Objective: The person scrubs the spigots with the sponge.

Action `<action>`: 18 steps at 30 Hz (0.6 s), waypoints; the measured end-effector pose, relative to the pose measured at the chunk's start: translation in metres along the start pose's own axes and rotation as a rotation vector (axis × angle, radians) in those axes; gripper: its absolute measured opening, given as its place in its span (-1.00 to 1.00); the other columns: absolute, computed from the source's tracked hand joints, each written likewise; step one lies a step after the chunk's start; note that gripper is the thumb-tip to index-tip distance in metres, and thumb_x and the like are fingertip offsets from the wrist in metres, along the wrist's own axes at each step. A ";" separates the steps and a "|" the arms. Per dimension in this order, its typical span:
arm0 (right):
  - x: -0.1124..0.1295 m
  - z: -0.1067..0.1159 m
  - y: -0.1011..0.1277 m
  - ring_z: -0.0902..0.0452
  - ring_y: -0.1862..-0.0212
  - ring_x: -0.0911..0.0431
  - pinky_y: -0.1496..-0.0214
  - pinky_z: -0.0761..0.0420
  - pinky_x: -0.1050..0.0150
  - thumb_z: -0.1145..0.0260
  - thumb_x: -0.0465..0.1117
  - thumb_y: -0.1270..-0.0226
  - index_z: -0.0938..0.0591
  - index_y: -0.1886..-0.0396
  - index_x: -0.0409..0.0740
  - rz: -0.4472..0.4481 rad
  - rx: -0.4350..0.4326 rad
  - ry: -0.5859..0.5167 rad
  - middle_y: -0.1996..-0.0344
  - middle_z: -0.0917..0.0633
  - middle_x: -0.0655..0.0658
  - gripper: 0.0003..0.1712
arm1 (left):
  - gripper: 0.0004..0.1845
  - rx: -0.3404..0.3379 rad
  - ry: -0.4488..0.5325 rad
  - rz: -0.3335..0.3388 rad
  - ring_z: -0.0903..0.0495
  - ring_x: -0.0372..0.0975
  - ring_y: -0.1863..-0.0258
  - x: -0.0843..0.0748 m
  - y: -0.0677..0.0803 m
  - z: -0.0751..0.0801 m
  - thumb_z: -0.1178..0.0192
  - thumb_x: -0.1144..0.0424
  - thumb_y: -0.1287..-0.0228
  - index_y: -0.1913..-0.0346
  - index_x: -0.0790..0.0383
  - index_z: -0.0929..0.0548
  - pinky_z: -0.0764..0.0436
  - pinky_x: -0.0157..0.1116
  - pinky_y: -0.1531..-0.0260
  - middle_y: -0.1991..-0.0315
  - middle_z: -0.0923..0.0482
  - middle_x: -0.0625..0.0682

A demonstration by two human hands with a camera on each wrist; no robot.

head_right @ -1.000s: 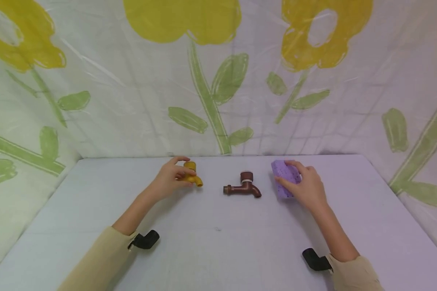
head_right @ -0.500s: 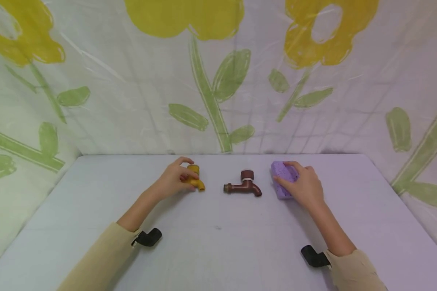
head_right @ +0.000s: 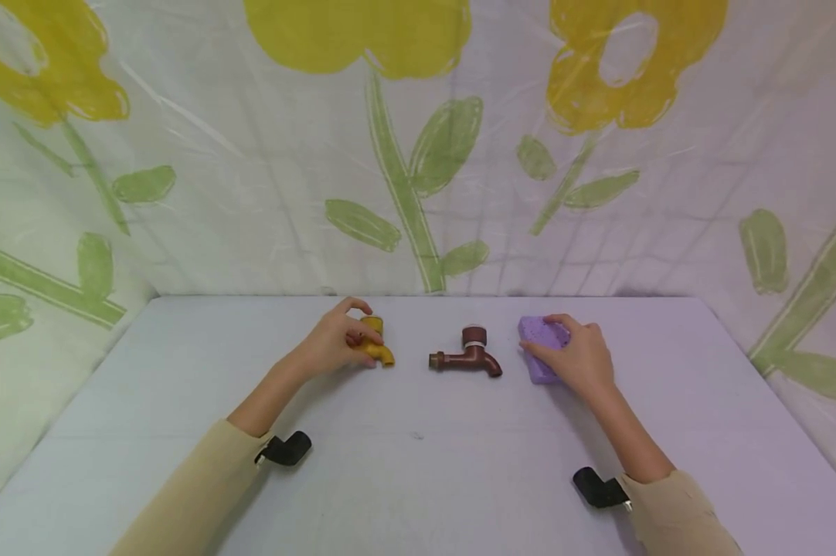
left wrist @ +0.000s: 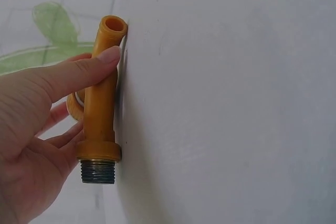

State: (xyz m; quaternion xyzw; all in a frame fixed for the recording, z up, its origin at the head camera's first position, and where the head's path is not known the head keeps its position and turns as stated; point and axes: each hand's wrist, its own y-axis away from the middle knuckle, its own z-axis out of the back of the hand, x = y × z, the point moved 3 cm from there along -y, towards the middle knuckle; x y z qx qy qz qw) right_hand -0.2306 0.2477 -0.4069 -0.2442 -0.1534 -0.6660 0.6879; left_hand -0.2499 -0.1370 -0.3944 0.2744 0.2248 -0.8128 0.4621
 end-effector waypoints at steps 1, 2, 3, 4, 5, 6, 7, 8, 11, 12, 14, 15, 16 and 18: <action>0.000 0.000 0.000 -0.38 0.19 -0.13 0.34 -0.30 0.19 -0.56 0.09 -0.29 -0.62 -0.28 -0.31 0.000 -0.001 -0.003 0.32 -0.58 -0.35 -0.26 | -0.73 0.002 0.009 0.002 -0.53 -0.10 0.23 0.001 0.000 0.000 -0.66 0.39 -0.02 0.17 0.26 -0.87 -0.51 -0.33 0.15 -0.31 -0.41 0.30; 0.001 -0.001 0.000 -0.39 0.19 -0.14 0.34 -0.31 0.19 -0.56 0.09 -0.29 -0.62 -0.28 -0.32 -0.001 -0.001 -0.006 0.29 -0.59 -0.39 -0.25 | -0.73 0.003 0.013 0.002 -0.53 -0.10 0.23 0.001 0.000 0.000 -0.66 0.39 -0.02 0.17 0.26 -0.87 -0.51 -0.33 0.15 -0.31 -0.41 0.30; 0.001 -0.001 0.000 -0.40 0.17 -0.16 0.34 -0.32 0.18 -0.55 0.09 -0.30 -0.61 -0.29 -0.32 -0.005 0.003 -0.009 0.26 -0.60 -0.43 -0.25 | -0.73 0.006 0.016 0.002 -0.53 -0.09 0.23 0.002 0.000 0.000 -0.67 0.38 -0.02 0.17 0.26 -0.88 -0.51 -0.33 0.15 -0.31 -0.41 0.30; 0.001 -0.001 0.000 -0.43 0.15 -0.18 0.32 -0.34 0.17 -0.55 0.09 -0.30 -0.60 -0.30 -0.32 -0.006 0.005 -0.012 0.20 -0.61 -0.47 -0.24 | -0.73 0.009 0.021 -0.001 -0.52 -0.09 0.22 0.002 0.000 0.000 -0.67 0.38 -0.02 0.17 0.26 -0.87 -0.51 -0.32 0.15 -0.31 -0.40 0.30; 0.001 0.000 0.001 -0.46 0.10 -0.22 0.29 -0.38 0.15 -0.54 0.10 -0.31 -0.60 -0.31 -0.32 -0.010 0.010 -0.013 0.14 -0.62 -0.51 -0.24 | -0.72 0.012 0.029 -0.001 -0.53 -0.08 0.21 0.003 0.000 0.000 -0.67 0.38 -0.02 0.16 0.26 -0.87 -0.53 -0.31 0.13 -0.32 -0.40 0.30; 0.001 0.000 0.001 -0.48 0.07 -0.26 0.27 -0.42 0.12 -0.54 0.11 -0.32 -0.59 -0.32 -0.32 -0.014 0.018 -0.018 0.10 -0.62 -0.53 -0.23 | -0.70 0.015 0.033 -0.006 -0.55 -0.09 0.20 0.004 0.000 0.000 -0.67 0.37 -0.03 0.14 0.26 -0.87 -0.56 -0.30 0.12 -0.32 -0.39 0.31; 0.001 0.001 0.002 -0.50 0.04 -0.29 0.25 -0.46 0.08 -0.53 0.12 -0.33 -0.58 -0.33 -0.32 -0.018 0.028 -0.023 0.06 -0.61 -0.56 -0.22 | -0.69 0.018 0.039 -0.010 -0.57 -0.09 0.20 0.005 0.000 0.000 -0.66 0.36 -0.03 0.11 0.26 -0.87 -0.59 -0.28 0.09 -0.33 -0.38 0.31; 0.001 0.003 0.003 -0.51 0.00 -0.33 0.21 -0.51 0.03 -0.51 0.14 -0.34 -0.58 -0.34 -0.32 -0.023 0.039 -0.026 0.02 -0.60 -0.58 -0.21 | -0.66 0.021 0.046 -0.015 -0.60 -0.08 0.19 0.005 0.001 -0.001 -0.66 0.35 -0.04 0.07 0.27 -0.86 -0.63 -0.26 0.07 -0.34 -0.37 0.32; -0.003 0.008 0.005 -0.53 -0.09 -0.39 0.13 -0.55 -0.04 -0.47 0.17 -0.39 -0.54 -0.38 -0.31 -0.038 0.078 -0.039 -0.08 -0.58 -0.60 -0.19 | -0.60 0.023 0.058 -0.021 -0.66 -0.04 0.13 0.007 0.004 0.001 -0.64 0.33 -0.10 -0.04 0.28 -0.83 -0.72 -0.17 0.01 -0.39 -0.33 0.34; -0.005 0.011 0.006 -0.53 -0.11 -0.39 0.12 -0.55 -0.03 -0.45 0.17 -0.41 -0.53 -0.40 -0.31 -0.037 0.088 -0.042 -0.10 -0.58 -0.60 -0.19 | -0.59 0.020 0.058 -0.020 -0.67 -0.02 0.12 0.007 0.006 0.002 -0.62 0.31 -0.13 -0.07 0.28 -0.82 -0.74 -0.14 0.00 -0.41 -0.32 0.35; -0.009 0.016 0.007 -0.56 -0.07 -0.38 0.14 -0.55 0.01 -0.41 0.14 -0.46 -0.51 -0.43 -0.30 -0.019 0.108 -0.049 -0.13 -0.57 -0.59 -0.22 | -0.59 0.006 0.045 -0.021 -0.68 0.04 0.07 0.006 0.010 0.005 -0.58 0.28 -0.21 -0.11 0.27 -0.80 -0.75 -0.08 -0.01 -0.42 -0.32 0.36; -0.011 0.018 0.007 -0.57 -0.06 -0.36 0.14 -0.55 0.05 -0.39 0.11 -0.49 -0.49 -0.44 -0.29 -0.002 0.116 -0.054 -0.15 -0.57 -0.58 -0.25 | -0.60 -0.003 0.036 -0.015 -0.67 0.07 0.02 0.006 0.013 0.007 -0.56 0.26 -0.24 -0.13 0.26 -0.79 -0.75 -0.06 -0.02 -0.43 -0.32 0.36; -0.013 0.020 0.007 -0.59 -0.04 -0.36 0.14 -0.55 0.07 -0.38 0.08 -0.52 -0.49 -0.45 -0.28 0.020 0.121 -0.058 -0.16 -0.57 -0.57 -0.28 | -0.60 -0.015 0.025 -0.014 -0.66 0.10 -0.01 0.006 0.015 0.008 -0.54 0.24 -0.28 -0.14 0.24 -0.78 -0.75 -0.03 -0.02 -0.44 -0.33 0.36; -0.017 0.025 0.009 -0.62 -0.02 -0.37 0.14 -0.61 0.05 -0.35 -0.01 -0.55 -0.49 -0.46 -0.27 0.076 0.114 -0.077 -0.19 -0.56 -0.55 -0.35 | -0.59 -0.041 -0.019 -0.009 -0.62 0.18 -0.15 0.006 0.021 0.012 -0.48 0.19 -0.36 -0.21 0.22 -0.76 -0.71 0.08 -0.12 -0.45 -0.35 0.36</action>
